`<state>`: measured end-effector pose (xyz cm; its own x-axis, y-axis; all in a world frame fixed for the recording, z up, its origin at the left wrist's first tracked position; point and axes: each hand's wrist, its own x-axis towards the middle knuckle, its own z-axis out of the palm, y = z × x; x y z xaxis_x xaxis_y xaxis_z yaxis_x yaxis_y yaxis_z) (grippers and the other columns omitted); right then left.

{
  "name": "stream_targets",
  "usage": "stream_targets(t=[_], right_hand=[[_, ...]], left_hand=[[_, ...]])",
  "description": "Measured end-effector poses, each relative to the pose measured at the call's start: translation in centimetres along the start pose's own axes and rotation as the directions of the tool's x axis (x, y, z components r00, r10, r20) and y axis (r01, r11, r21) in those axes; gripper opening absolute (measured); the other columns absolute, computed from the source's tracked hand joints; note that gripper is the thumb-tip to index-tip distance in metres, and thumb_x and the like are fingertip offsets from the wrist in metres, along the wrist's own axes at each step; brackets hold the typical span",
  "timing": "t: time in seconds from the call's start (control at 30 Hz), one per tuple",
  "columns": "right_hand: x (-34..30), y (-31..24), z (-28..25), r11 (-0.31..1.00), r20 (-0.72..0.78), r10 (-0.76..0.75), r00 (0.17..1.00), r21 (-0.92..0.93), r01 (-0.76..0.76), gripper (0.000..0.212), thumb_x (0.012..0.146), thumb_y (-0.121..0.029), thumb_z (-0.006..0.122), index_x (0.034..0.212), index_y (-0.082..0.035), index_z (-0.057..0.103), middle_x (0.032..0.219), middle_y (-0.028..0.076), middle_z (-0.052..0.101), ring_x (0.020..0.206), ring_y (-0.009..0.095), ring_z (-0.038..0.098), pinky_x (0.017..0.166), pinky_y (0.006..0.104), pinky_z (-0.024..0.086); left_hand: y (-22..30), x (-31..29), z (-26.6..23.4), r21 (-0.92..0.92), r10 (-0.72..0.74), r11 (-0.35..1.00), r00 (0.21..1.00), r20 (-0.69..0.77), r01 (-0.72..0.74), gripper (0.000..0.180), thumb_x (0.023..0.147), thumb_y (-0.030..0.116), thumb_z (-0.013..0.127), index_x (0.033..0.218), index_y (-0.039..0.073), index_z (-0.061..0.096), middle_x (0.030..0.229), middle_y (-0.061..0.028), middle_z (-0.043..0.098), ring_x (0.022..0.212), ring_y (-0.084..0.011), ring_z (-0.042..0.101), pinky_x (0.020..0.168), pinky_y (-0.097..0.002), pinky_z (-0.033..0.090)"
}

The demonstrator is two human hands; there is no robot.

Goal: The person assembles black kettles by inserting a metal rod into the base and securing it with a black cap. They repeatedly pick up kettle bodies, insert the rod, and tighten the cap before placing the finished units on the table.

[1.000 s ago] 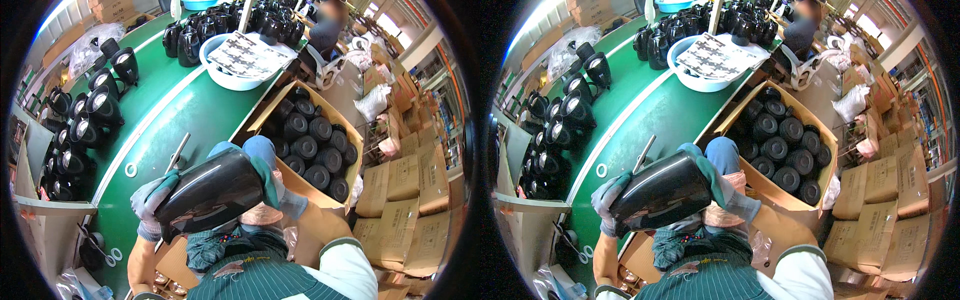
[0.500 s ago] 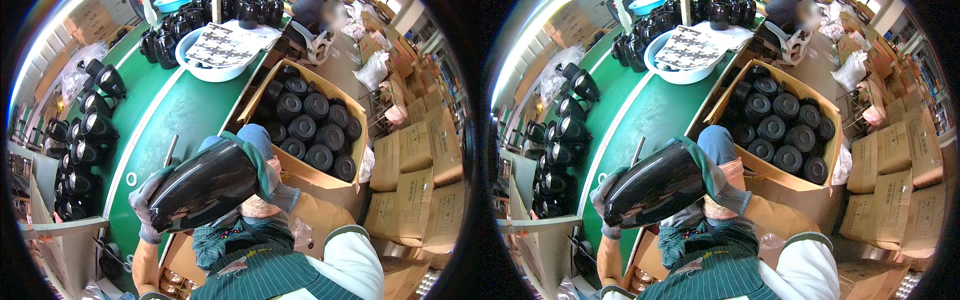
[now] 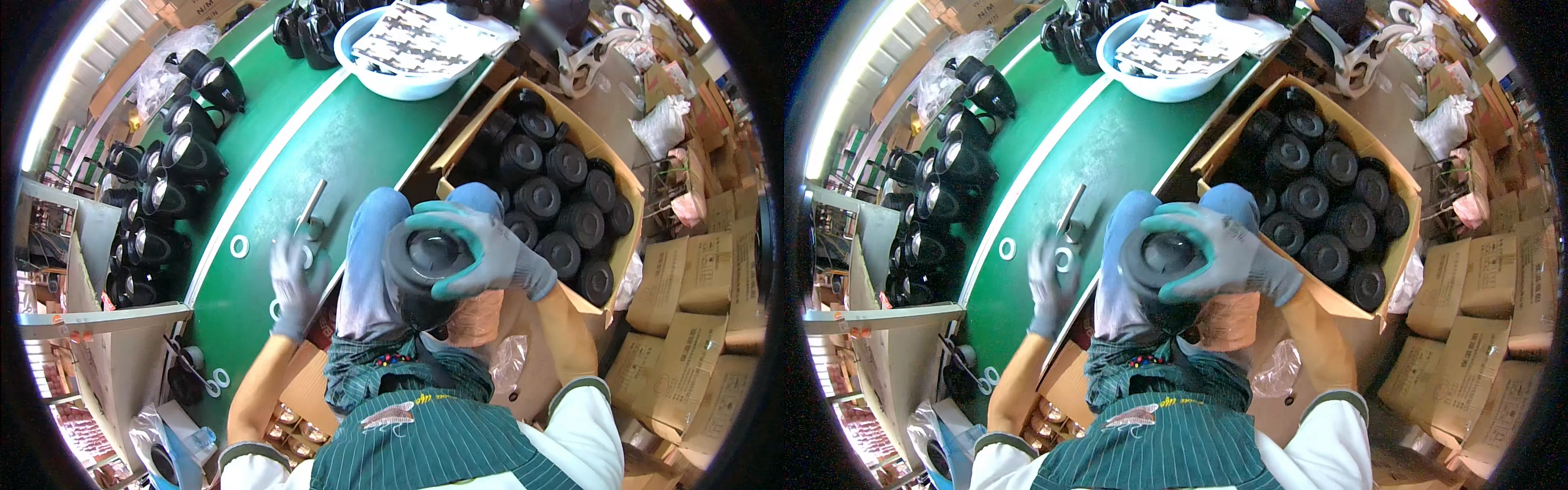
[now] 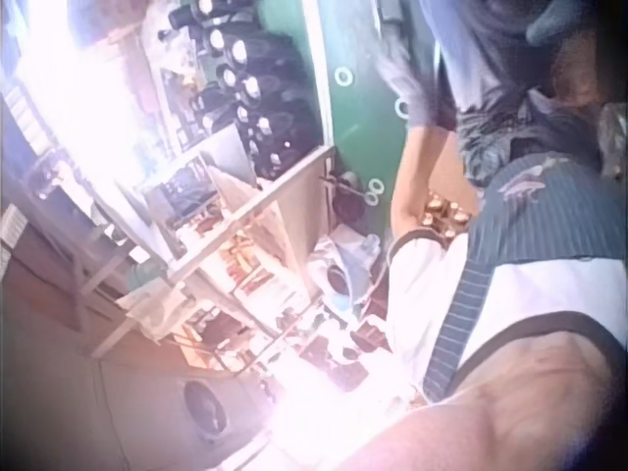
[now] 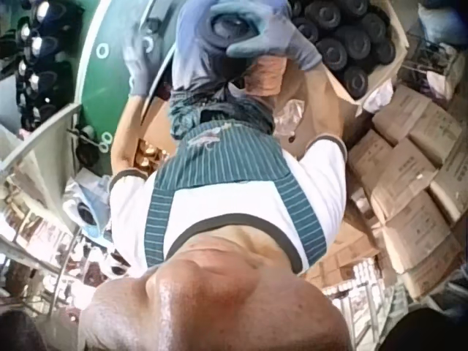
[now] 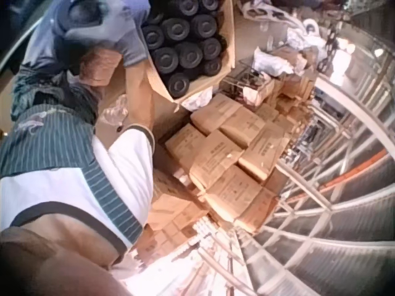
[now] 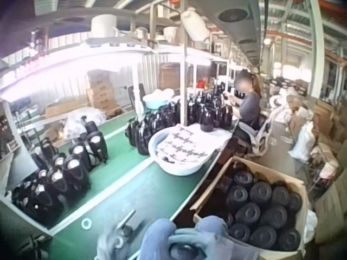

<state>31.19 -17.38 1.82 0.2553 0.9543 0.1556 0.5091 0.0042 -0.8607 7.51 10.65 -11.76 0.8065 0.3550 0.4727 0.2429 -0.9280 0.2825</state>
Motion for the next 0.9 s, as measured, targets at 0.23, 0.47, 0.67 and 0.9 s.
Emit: stream_targets(t=[0.23,0.47,0.67,0.9], right_hand=[[-0.6,-0.5,9.3,0.836,-0.373,0.319,0.871,-0.322,-0.444,0.103,0.071,-0.069,0.081,0.145,-0.003,0.052,0.134,0.023,0.058,0.125,0.041,0.057,0.104,0.0504,0.049],[-3.4,1.8,13.8,0.959,-0.583,0.195,0.788,0.283,-0.028,0.085,0.108,-0.059,0.036,0.163,0.004,0.019,0.160,0.032,0.035,0.138,0.041,0.050,0.116,0.0488,0.039],[-3.1,7.8,14.2,0.692,-0.565,0.597,0.570,0.722,-0.009,0.078,0.108,-0.062,0.036,0.158,-0.002,0.035,0.143,0.021,0.058,0.130,0.025,0.057,0.112,0.0364,0.043],[3.2,8.3,9.1,0.397,-0.187,0.705,0.684,0.903,-0.162,0.036,0.106,-0.028,0.058,0.130,-0.002,0.067,0.116,0.006,0.071,0.100,0.010,0.068,0.088,0.0256,0.058]], left_hand=[[-6.1,3.8,6.3,0.187,-0.424,0.904,0.858,0.290,0.383,0.071,0.086,0.041,0.078,0.144,0.009,0.055,0.132,-0.0199,0.065,0.118,-0.0350,0.064,0.098,-0.0472,0.052],[0.4,8.8,-2.7,-0.457,-0.234,0.724,0.806,0.543,0.517,0.064,0.089,0.022,0.083,0.144,-0.001,0.059,0.104,-0.0070,0.074,0.087,-0.0131,0.068,0.074,-0.0286,0.057],[11.4,12.3,-7.9,-0.412,0.375,0.905,0.656,0.655,-0.105,0.068,0.088,0.033,0.079,0.144,0.004,0.056,0.104,-0.0235,0.074,0.093,-0.0313,0.076,0.085,-0.0439,0.058],[17.5,11.2,-7.8,0.121,-0.034,0.987,0.594,0.804,-0.108,0.078,0.096,0.036,0.067,0.152,-0.008,0.035,0.093,-0.0234,0.071,0.083,-0.0392,0.074,0.074,-0.0456,0.059]])
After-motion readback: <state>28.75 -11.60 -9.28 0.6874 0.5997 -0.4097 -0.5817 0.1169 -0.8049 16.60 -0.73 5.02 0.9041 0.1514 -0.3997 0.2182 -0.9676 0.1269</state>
